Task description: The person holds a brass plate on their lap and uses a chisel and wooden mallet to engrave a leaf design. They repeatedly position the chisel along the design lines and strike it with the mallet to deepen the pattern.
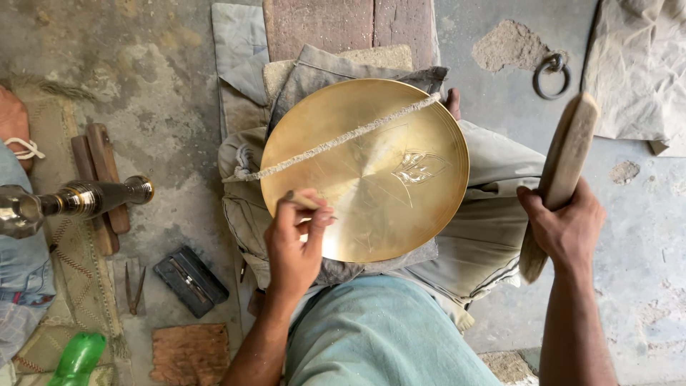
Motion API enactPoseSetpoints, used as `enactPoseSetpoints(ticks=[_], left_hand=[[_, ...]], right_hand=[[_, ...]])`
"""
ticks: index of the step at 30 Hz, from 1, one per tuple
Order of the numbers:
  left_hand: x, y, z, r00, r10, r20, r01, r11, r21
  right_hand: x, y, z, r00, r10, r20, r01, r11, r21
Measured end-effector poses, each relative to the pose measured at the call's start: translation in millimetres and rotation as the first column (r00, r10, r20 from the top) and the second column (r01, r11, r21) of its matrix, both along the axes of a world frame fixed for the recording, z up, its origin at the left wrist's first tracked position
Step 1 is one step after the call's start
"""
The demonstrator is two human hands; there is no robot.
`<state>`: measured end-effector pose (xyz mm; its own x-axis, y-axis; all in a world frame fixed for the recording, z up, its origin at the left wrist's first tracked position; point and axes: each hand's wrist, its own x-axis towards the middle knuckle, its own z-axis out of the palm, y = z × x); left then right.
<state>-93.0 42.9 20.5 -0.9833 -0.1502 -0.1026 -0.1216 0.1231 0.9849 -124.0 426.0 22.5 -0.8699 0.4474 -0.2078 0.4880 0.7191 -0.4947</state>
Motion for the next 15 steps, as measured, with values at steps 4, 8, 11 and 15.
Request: enactPoseSetpoints(ticks=[4,8,11,15], left_hand=[[8.9,-9.9,0.0,0.997,0.078,0.0,-0.077,0.988,0.133],[9.8,0.8,-4.1,0.993,0.112,0.027,-0.115,0.967,0.229],[8.7,9.6,-4.7,0.998,0.054,0.011,-0.055,0.974,0.219],[9.1,12.4,-1.8,1.0,0.024,0.016,-0.026,0.981,0.195]], right_hand=[[19.3,15.3,-34.1,0.994,-0.091,-0.062,0.085,0.991,-0.101],[27.4,22.4,-45.8,0.993,-0.086,-0.085,0.078,0.993,-0.089],[27.4,22.3,-45.2,0.994,-0.05,-0.092,0.042,0.995,-0.085],[26.5,18.5,-42.1,0.994,-0.058,-0.091,0.05,0.995,-0.085]])
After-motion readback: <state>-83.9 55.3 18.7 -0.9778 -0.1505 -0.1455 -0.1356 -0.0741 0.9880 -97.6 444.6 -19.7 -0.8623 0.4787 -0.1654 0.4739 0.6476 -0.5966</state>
